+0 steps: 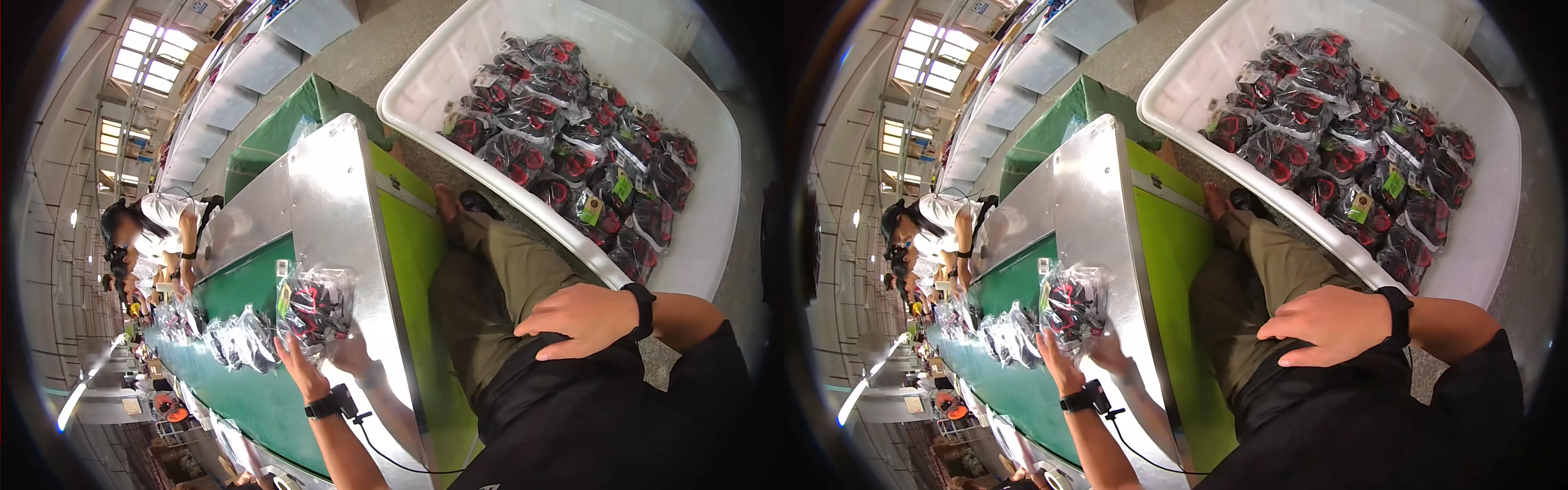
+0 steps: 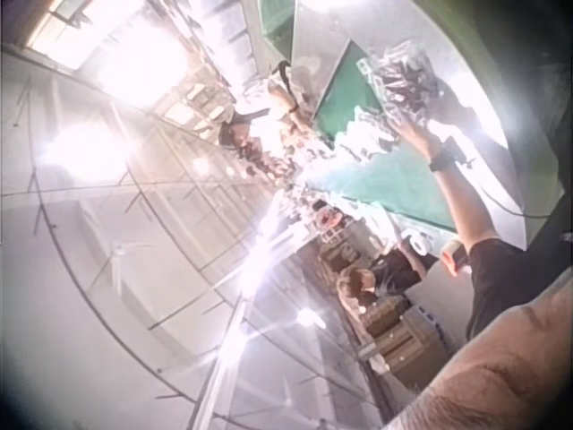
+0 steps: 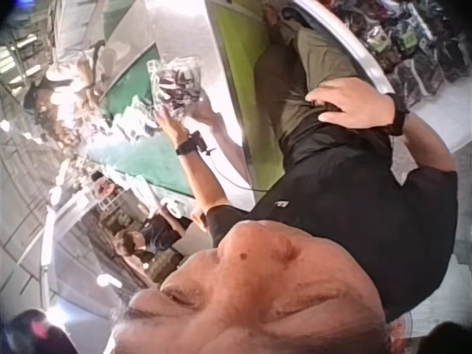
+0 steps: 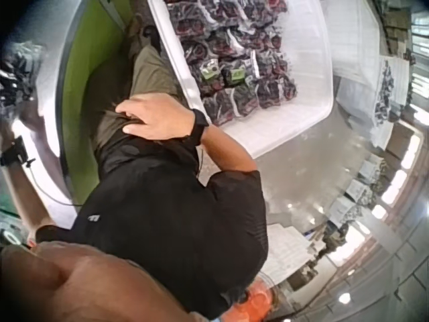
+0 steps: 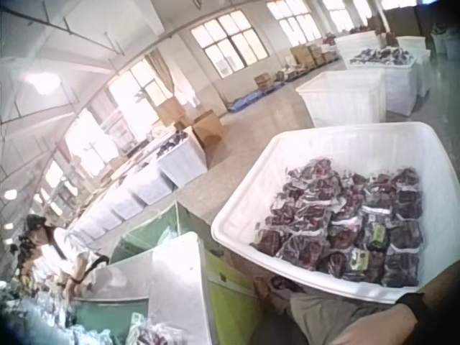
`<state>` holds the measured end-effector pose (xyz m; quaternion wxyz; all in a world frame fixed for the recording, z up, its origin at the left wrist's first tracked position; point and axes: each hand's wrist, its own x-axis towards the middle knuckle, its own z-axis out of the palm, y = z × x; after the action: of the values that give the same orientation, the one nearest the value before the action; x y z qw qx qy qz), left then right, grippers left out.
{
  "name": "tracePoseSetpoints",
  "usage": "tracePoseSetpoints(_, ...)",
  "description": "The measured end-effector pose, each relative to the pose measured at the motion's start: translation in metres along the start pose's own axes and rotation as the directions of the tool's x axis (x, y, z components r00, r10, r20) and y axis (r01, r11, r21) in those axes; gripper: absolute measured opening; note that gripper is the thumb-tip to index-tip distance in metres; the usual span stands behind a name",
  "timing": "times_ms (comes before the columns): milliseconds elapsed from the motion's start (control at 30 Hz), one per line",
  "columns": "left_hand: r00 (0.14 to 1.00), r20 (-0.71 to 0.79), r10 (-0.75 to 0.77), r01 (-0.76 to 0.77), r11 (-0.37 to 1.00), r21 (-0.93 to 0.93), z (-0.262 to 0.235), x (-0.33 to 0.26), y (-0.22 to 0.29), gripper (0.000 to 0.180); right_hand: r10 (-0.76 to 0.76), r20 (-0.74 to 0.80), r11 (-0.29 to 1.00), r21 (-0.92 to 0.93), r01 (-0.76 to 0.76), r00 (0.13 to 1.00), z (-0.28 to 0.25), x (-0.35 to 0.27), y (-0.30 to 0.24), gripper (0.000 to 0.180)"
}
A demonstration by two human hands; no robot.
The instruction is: The person sits on the floor and repeatedly picks packaged footwear from a white bin, then places them onto a green conveyor belt. The items are handled one at a time and moved from the bin to the belt for downstream processing.
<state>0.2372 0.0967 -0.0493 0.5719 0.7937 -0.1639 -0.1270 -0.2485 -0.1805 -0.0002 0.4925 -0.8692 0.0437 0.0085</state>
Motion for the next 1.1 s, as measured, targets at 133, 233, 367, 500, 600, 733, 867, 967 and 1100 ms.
tracePoseSetpoints(133, 0.997, -0.001, -0.077, 0.075, 0.979, -0.189, 0.022, 0.008, 0.008, 0.091, -0.053, -0.018, 0.997, -0.053, 0.052, 0.998, -0.004, 0.006, -0.011, 0.047)
tracePoseSetpoints(233, 0.978, 0.021, -0.208, 0.201, 0.908, -0.367, 0.038, 0.002, 0.016, 0.093, -0.099, -0.048, 0.991, -0.090, 0.094, 0.994, -0.012, 0.013, -0.021, 0.047)
tracePoseSetpoints(367, 0.973, -0.122, -0.197, 0.154, 0.943, -0.296, 0.066, 0.016, 0.022, 0.095, -0.146, -0.045, 0.974, -0.184, 0.136, 0.988, -0.024, 0.023, -0.032, 0.047)
tracePoseSetpoints(500, 0.982, 0.020, -0.190, 0.185, 0.918, -0.352, 0.069, 0.019, 0.024, 0.066, -0.193, -0.047, 0.963, -0.202, 0.180, 0.980, -0.023, 0.036, -0.042, 0.047)
tracePoseSetpoints(600, 0.963, 0.111, -0.247, 0.271, 0.856, -0.440, 0.081, -0.004, 0.032, 0.059, -0.227, -0.095, 0.954, -0.219, 0.203, 0.969, -0.023, 0.042, -0.048, 0.046)
tracePoseSetpoints(733, 0.922, 0.293, -0.254, 0.366, 0.820, -0.440, 0.121, -0.076, 0.064, 0.075, -0.302, -0.312, 0.915, -0.361, 0.182, 0.901, -0.021, 0.053, -0.053, 0.056)
tracePoseSetpoints(867, 0.862, 0.465, -0.202, 0.444, 0.743, -0.500, 0.171, -0.156, 0.103, 0.083, -0.347, -0.359, 0.815, -0.573, 0.089, 0.866, -0.016, 0.059, -0.052, 0.081)
tracePoseSetpoints(967, 0.762, 0.614, -0.205, 0.563, 0.677, -0.473, 0.199, -0.191, 0.122, 0.077, -0.301, -0.300, 0.740, -0.672, 0.023, 0.905, -0.010, 0.050, -0.050, 0.069)
tracePoseSetpoints(1100, 0.516, 0.816, -0.262, 0.789, 0.515, -0.334, 0.229, -0.207, 0.138, 0.073, -0.358, -0.437, 0.598, -0.786, -0.156, 0.826, -0.016, 0.031, -0.042, 0.024)
